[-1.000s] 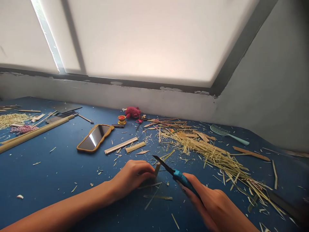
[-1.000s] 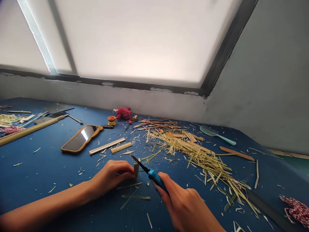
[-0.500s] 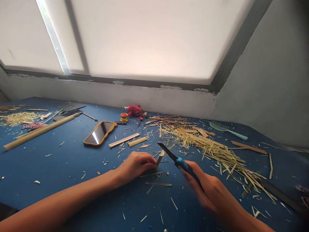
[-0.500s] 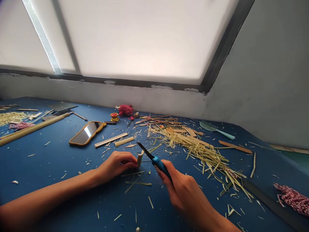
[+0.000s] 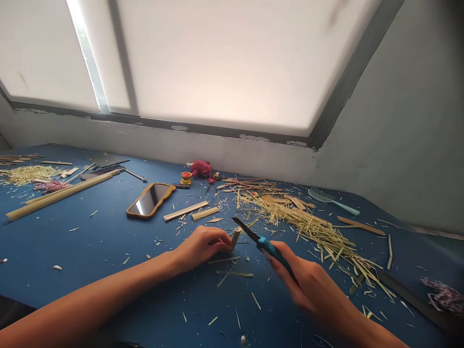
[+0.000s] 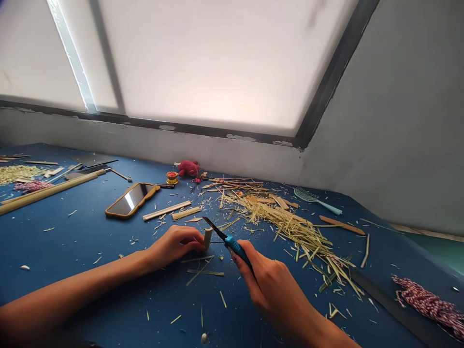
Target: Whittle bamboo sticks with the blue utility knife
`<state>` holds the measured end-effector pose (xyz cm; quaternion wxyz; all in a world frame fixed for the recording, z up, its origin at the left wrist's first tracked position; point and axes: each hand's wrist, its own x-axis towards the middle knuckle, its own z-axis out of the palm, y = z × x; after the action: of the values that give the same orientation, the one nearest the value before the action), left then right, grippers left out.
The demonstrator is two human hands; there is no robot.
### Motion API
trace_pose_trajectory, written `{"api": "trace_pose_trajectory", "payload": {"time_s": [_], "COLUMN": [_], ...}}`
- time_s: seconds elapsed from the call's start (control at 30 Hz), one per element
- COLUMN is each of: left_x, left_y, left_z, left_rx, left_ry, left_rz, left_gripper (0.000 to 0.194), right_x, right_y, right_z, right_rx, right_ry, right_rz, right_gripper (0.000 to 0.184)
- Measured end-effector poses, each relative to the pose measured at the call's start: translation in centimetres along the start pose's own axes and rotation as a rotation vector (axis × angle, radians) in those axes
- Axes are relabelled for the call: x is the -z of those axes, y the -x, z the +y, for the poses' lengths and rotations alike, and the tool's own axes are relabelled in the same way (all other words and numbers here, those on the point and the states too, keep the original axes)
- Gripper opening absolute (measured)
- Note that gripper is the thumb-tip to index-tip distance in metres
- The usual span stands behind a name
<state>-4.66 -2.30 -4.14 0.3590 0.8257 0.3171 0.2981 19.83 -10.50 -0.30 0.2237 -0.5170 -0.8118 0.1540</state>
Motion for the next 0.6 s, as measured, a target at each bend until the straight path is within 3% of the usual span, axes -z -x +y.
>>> {"api": "trace_pose_trajectory", "payload": {"time_s": [0.33,0.5,0.6], "left_x": [-0.2,0.7,1.9], "left_y": [-0.1,-0.1,-0.2], "left_z": [-0.3,-0.2,0.8], "left_rx": [-0.057,-0.073,-0.104], "left_ry": [-0.053,-0.056,-0.128], "left_rz": [0.012,-0.016,0.128], "left_gripper": [0.021,0.023,0.028], "right_x": [-0.1,0.4,1.1], "right_y": [0.0,-0.1,-0.3], "right_z": [0.8,2.1,2.3], "right_rx": [-0.019,0.103,0.118], "right_ry": [0.049,0.149,0.144], "right_rz": [-0.109,-0.079,-0.094], "right_gripper": [0.023,0.021,0.019]}}
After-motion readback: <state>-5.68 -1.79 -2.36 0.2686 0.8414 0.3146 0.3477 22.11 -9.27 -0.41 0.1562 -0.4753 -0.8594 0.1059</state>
